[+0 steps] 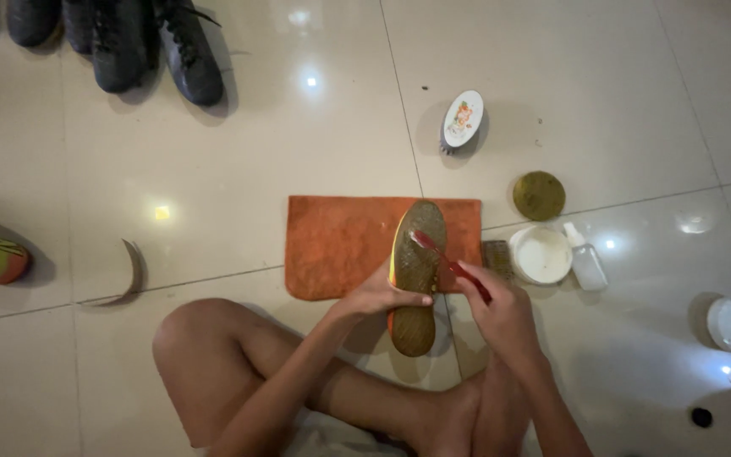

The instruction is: Apply a cleaning substance to the sole of a soccer shoe using a toothbrush

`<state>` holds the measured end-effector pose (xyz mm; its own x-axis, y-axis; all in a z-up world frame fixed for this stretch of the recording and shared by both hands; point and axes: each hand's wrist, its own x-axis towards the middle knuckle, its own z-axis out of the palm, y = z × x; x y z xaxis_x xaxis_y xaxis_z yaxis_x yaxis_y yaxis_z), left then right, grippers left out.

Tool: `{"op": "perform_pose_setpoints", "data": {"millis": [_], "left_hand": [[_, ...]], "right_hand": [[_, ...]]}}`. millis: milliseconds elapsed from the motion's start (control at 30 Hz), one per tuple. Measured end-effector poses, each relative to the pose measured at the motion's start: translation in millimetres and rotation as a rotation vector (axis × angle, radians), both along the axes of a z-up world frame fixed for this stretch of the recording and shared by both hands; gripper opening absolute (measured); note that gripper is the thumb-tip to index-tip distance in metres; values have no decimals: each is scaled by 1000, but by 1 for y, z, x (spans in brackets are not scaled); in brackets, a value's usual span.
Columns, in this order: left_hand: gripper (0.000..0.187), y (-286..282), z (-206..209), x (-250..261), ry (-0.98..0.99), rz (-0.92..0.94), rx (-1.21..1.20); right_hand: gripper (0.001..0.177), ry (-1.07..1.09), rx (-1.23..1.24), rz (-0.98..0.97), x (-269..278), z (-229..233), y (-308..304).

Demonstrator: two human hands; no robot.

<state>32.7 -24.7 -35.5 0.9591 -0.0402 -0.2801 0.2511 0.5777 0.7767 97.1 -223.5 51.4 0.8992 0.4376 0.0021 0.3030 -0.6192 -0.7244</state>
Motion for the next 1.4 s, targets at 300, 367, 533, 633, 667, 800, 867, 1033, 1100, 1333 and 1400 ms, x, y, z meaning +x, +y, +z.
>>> {"op": "perform_pose_setpoints", "data": {"millis": [300,367,533,633,667,800,867,1033,1100,1333,1400], "left_hand": [[98,-7,-37,-3,-10,-34,2],[90,-6,-39,-6,24,34,-65],[90,0,-23,-11,45,-54,-2],[87,3,-14,-9,33,-72,6],[84,4,-13,-9,33,-63,6],[84,5,-9,-15,66,-21,-23],[81,5,-32,-13,107,-12,-12],[66,5,-5,-15,143,57,11],[64,7,6,-14,139,41,36],[56,13,-16,-3,88,-42,109],[54,15,-12,-5,99,-65,129]], "right_hand": [[20,12,-11,135,11,2,-6],[24,-6,-75,183,13,17,-10],[25,-1,-278,343,37,60,-10],[25,-1,-380,378,45,79,-3],[25,10,-392,358,48,81,0],[24,0,-239,279,45,41,-10],[24,69,-89,178,23,34,-4],[23,106,-74,193,21,23,-7],[22,58,-89,190,25,21,-9],[22,-172,-49,177,24,-18,-5],[21,-160,-30,164,14,-17,-5]]}}
